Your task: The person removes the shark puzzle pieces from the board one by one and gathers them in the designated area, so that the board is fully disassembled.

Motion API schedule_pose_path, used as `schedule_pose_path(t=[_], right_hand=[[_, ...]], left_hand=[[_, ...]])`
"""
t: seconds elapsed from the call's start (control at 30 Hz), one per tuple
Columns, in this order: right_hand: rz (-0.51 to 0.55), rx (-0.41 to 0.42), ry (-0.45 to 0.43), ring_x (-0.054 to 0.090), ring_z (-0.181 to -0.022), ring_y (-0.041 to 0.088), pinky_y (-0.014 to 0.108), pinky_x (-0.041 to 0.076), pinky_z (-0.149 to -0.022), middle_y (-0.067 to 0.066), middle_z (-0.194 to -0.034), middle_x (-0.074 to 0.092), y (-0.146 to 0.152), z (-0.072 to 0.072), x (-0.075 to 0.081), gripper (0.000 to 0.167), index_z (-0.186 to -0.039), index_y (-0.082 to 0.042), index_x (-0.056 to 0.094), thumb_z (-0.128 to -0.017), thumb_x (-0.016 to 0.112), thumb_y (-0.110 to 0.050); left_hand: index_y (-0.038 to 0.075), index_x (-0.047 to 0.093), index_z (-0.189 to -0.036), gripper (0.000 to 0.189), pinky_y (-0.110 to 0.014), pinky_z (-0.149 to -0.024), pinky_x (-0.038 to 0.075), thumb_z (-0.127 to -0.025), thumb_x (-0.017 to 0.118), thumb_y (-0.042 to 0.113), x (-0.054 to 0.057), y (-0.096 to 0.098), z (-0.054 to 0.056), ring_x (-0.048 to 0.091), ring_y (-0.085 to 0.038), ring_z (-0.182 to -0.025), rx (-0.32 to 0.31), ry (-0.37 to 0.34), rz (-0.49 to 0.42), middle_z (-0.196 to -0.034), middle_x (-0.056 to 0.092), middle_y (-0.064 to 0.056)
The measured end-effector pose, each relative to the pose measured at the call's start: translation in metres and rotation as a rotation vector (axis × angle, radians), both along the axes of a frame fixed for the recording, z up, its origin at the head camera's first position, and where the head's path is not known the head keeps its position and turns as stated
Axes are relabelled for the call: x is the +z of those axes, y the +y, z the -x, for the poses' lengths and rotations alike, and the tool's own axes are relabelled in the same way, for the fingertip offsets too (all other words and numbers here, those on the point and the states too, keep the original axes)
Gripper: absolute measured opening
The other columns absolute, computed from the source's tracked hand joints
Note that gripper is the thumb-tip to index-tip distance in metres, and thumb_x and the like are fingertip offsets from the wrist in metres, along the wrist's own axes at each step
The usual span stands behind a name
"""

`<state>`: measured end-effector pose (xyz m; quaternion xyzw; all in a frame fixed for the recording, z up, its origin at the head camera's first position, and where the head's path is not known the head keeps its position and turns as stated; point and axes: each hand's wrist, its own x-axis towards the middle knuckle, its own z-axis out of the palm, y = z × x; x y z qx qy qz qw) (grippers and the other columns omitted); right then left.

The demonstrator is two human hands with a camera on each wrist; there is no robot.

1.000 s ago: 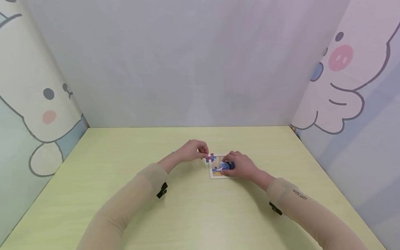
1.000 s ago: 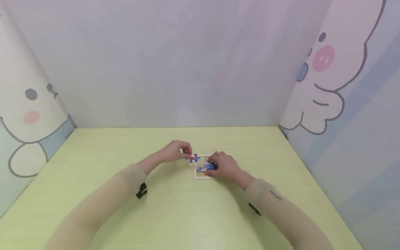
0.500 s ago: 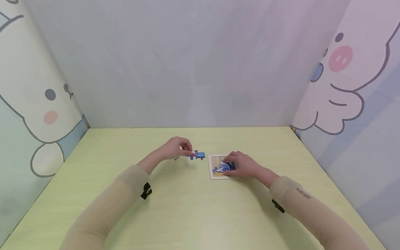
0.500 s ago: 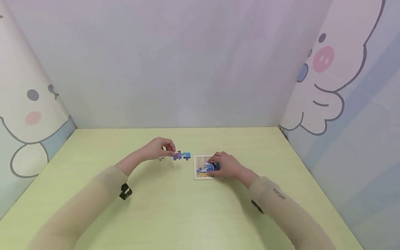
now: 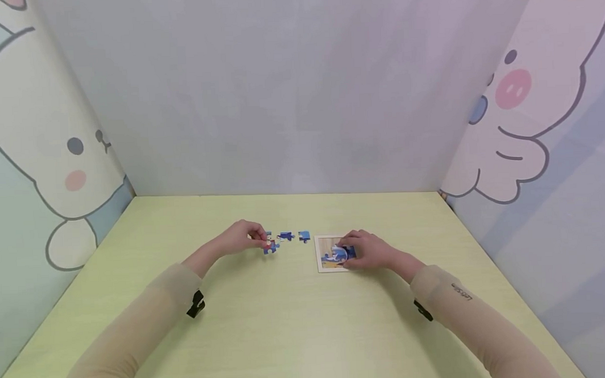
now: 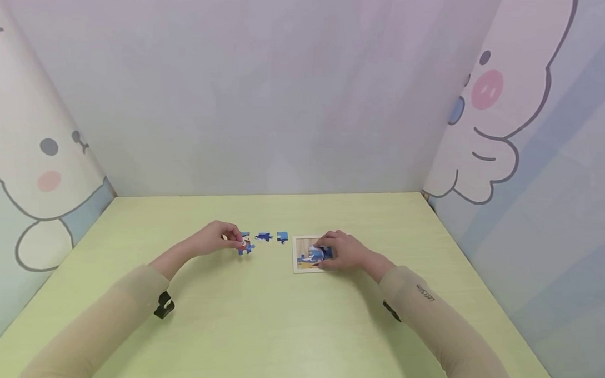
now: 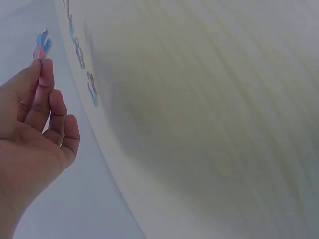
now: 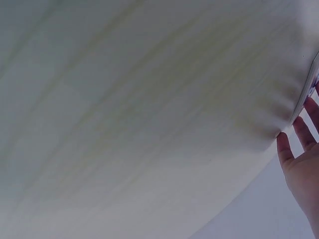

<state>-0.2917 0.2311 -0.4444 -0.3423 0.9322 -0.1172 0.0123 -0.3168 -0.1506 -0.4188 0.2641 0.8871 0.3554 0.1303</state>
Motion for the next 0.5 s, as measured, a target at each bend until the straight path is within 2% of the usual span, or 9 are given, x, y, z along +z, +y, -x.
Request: schedule_pose_path(t=[0.27,0.5], right_hand=[[0.019,-0.002,-0.034,0.051,-0.113,0.023,0.046,0.041,-0.093,0.003,-0.126,0.056,0.003,-0.001,-0.002,0.054,-0.126,-0.020,0.060,-0.080,0.071,-0.045],[0.027,0.031,-0.018,0.050,-0.114,0.025,0.048,0.041,-0.093,0.004,-0.127,0.056,0.005,0.001,-0.002,0.053,-0.128,-0.019,0.058,-0.081,0.070,-0.042]], left_hand=[[0.011,0.066,-0.088,0.006,-0.028,-0.068,0.044,-0.087,0.068,0.016,-0.013,-0.007,-0.002,0.056,-0.014,-0.072,0.006,-0.011,0.034,-0.080,0.065,0.002],[0.009,0.066,-0.087,0.004,-0.028,-0.069,0.045,-0.086,0.068,0.012,-0.015,-0.006,-0.003,0.055,-0.013,-0.072,0.043,-0.025,0.056,-0.079,0.065,0.000]])
